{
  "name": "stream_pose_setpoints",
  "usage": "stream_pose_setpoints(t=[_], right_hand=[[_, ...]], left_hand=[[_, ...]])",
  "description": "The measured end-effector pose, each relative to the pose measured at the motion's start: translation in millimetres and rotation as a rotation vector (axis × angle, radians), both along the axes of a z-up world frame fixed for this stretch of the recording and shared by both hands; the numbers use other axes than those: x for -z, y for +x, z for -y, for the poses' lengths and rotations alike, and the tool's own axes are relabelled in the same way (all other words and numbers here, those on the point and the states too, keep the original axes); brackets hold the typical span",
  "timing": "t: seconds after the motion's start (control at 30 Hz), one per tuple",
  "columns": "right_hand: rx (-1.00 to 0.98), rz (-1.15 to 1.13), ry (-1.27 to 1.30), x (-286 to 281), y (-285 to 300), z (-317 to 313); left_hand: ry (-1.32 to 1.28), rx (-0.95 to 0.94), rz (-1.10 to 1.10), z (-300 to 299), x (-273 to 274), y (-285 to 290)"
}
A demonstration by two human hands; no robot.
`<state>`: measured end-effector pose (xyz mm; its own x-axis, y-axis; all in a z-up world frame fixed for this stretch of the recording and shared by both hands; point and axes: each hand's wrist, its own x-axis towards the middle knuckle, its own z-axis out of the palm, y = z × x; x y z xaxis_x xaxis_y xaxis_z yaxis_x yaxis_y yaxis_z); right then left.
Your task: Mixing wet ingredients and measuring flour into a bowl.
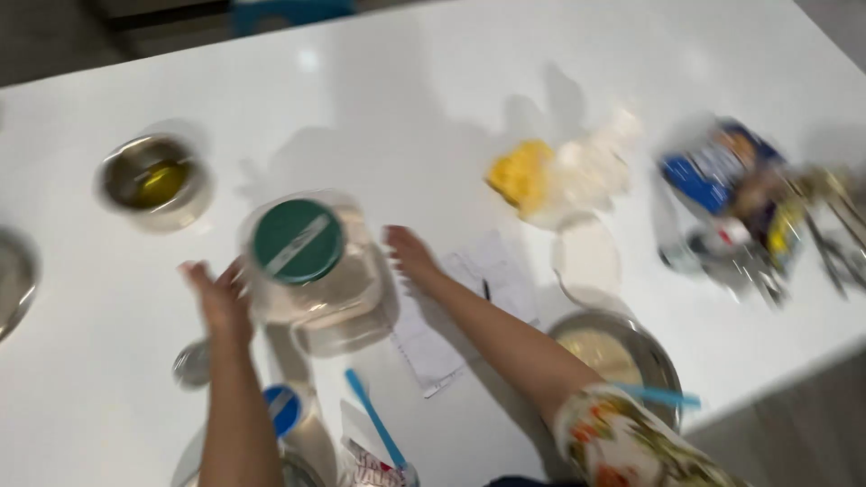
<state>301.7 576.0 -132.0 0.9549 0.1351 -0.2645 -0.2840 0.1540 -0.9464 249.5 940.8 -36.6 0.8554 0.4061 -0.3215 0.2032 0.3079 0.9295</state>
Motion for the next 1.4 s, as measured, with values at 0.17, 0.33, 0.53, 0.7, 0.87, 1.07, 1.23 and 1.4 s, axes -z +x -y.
stream_pose_setpoints(t=[0.17, 0.33, 0.53, 0.7, 0.87, 1.07, 1.23, 1.4], right_hand=[[0.12, -0.033, -0.174, -28.8, 5.0, -65.4], [0.112, -0.271, 0.147, -57.7, -0.1, -64.6], [0.02, -0.395, 0.311, -103.5, -28.7, -54.4], [0.076, -0.391, 0.41, -143.5, -58.5, -20.9], [0.173, -0.287, 0.509, -227.5, -88.9, 48.0], [0.372, -0.059, 0.559, -296.5, -174.6, 166.8], [0.433, 0.188, 0.798, -298.9, -259.3, 292.0], [0.623, 0.155, 0.542, -309.1, -367.1, 441.2]], left_hand=[[0.0, 0.114, 0.003, -17.4, 22.8, 30.0], [0.062, 0.161, 0.168, -7.4, 45.4, 46.5], [0.106, 0.209, 0.217, 11.8, 16.1, 38.9], [0.227, 0.354, 0.261, 74.3, -97.1, 29.3], [0.369, 0.413, 0.423, 142.2, -183.4, 24.6], [0.505, 0.503, 0.57, 282.2, -278.9, -29.9], [0.47, 0.561, 0.515, 416.2, -288.9, -86.8], [-0.055, 0.767, 0.463, 571.8, -241.5, -159.8]])
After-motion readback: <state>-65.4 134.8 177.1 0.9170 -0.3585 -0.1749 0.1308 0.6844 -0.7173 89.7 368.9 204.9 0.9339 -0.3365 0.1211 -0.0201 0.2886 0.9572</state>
